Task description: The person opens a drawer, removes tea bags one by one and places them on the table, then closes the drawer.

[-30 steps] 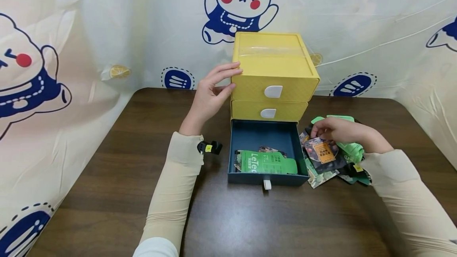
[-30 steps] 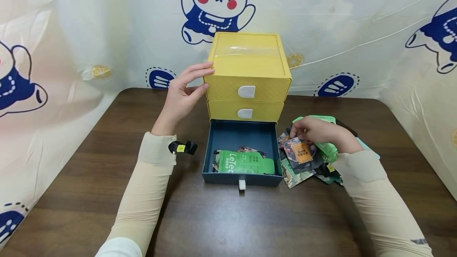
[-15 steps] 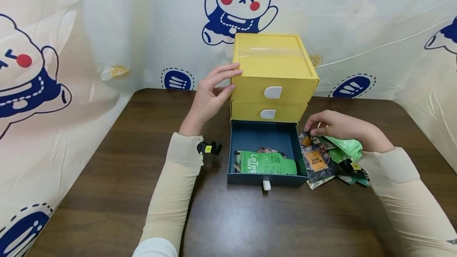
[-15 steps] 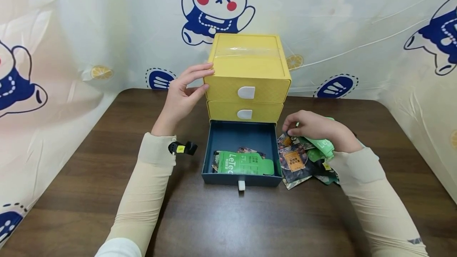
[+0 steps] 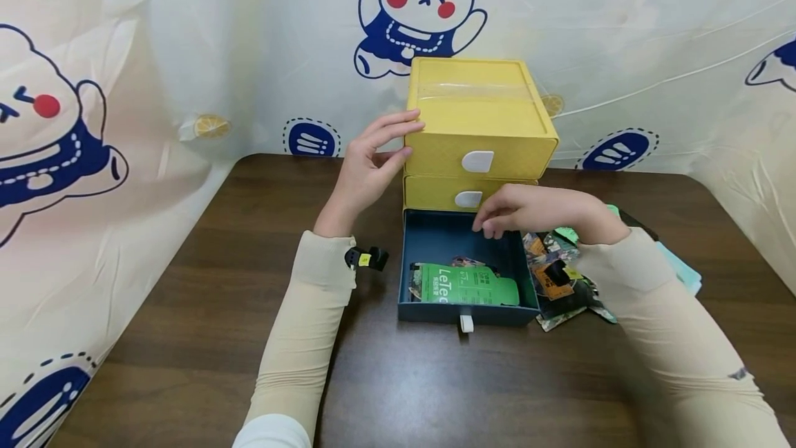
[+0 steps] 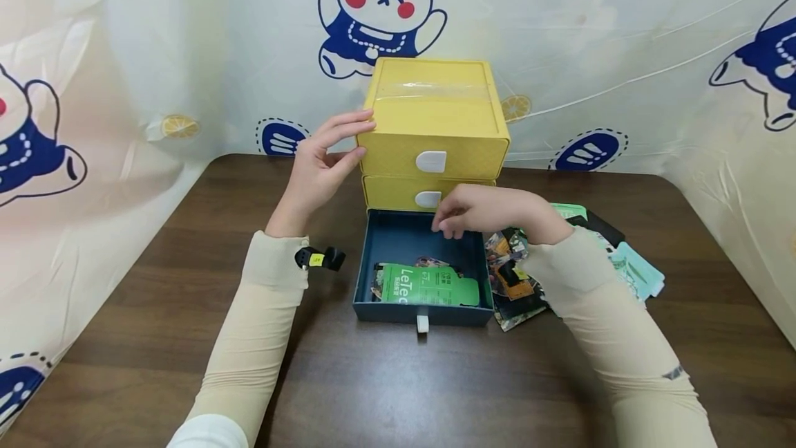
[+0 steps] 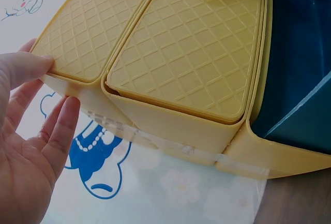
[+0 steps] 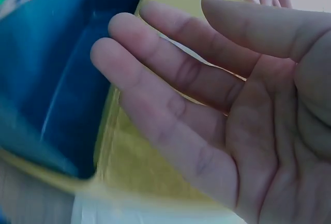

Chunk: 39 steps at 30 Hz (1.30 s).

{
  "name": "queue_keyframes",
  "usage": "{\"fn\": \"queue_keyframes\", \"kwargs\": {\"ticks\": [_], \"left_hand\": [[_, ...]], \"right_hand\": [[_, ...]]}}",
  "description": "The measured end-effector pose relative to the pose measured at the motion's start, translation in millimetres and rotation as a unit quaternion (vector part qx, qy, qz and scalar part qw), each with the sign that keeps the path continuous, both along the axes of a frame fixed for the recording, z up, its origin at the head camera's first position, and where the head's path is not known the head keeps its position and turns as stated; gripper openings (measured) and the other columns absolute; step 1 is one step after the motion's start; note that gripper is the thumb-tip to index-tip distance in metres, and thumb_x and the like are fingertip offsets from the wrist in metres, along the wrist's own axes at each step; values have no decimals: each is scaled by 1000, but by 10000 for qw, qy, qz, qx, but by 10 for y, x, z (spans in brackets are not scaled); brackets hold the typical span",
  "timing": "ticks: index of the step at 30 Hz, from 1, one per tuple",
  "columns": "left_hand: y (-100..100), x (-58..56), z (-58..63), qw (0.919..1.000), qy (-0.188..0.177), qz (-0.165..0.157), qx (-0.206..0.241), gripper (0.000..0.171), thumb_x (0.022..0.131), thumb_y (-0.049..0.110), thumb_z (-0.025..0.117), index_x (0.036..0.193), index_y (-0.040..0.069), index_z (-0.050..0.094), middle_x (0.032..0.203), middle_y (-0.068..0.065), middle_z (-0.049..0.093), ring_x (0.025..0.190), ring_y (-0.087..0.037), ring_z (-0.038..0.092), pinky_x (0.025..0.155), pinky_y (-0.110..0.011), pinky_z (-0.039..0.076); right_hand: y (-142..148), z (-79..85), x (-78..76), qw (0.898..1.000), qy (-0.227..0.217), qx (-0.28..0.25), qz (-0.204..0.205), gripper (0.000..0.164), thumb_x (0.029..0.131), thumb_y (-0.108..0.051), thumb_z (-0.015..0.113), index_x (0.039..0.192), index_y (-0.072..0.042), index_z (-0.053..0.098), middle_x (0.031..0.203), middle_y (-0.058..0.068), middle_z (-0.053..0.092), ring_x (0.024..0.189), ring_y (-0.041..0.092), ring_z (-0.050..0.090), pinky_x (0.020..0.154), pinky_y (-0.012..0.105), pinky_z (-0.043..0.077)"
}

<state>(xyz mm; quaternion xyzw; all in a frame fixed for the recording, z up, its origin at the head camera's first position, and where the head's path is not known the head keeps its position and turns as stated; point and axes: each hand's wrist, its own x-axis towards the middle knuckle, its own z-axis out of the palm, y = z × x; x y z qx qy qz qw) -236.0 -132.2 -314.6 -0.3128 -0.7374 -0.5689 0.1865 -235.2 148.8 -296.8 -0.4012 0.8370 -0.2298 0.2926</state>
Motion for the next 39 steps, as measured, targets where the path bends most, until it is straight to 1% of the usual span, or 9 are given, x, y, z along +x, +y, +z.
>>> {"fn": "queue_keyframes", "kwargs": {"ticks": [3,5,7,11,17,22,28,33,39], "left_hand": [[-8,-2,5,10000,27,-5,31,32,95,-1,61,127,2,66,142,-8,57,130,-14,55,90,-34,60],[-11,-2,5,10000,43,-12,40,32,95,-1,61,126,1,66,142,-8,57,130,-14,55,90,-34,60],[-10,-2,5,10000,38,-39,40,32,95,-1,61,126,1,66,142,-8,57,130,-14,54,90,-34,60],[1,6,3,10000,-7,-87,23,32,95,-2,61,127,2,66,143,-8,57,132,-13,53,90,-35,60],[7,8,9,10000,-16,-85,34,32,95,-1,61,127,2,66,143,-7,57,132,-13,53,91,-36,60],[5,8,14,9999,-58,-69,49,33,95,-2,61,127,1,66,143,-8,57,132,-13,53,91,-36,60],[-8,12,2,9999,-96,-58,61,32,95,-2,61,127,1,66,143,-8,56,132,-13,53,91,-36,60],[-13,14,5,9999,-67,-42,78,32,95,-2,61,127,1,66,143,-8,57,132,-13,53,91,-35,60],[-3,9,20,10000,-33,-51,51,32,95,-2,61,127,1,66,143,-8,57,132,-12,53,91,-35,60]], "right_hand": [[-219,-39,-42,9990,-354,180,182,30,105,-10,46,124,3,64,107,14,72,101,28,68,92,46,57],[-351,-87,-62,9970,-625,384,225,33,105,-9,43,128,4,62,112,18,70,104,29,67,95,47,55],[-468,-135,-70,9946,-776,644,251,34,105,-11,43,130,2,61,115,18,69,106,28,67,96,46,55],[-644,-233,-75,9908,-827,1002,369,31,105,-13,46,127,-1,64,112,15,71,100,27,69,92,42,57],[-754,-310,-74,9856,-1054,1277,329,31,105,-14,46,127,-2,65,111,15,71,99,26,71,89,41,58],[-772,-386,-86,9853,-1044,1266,472,28,105,-13,46,117,-2,69,107,16,71,92,25,71,82,36,58],[-796,-470,-76,9867,-1042,1116,555,26,103,-9,49,101,0,73,91,14,69,76,22,67,64,23,51],[-817,-481,-42,9874,-1092,1083,367,24,102,-7,50,93,0,71,78,8,63,67,16,59,58,22,47],[-802,-507,-12,9858,-1328,1032,-12,20,102,-5,50,90,-1,65,74,4,57,64,15,52,57,25,46]]}}
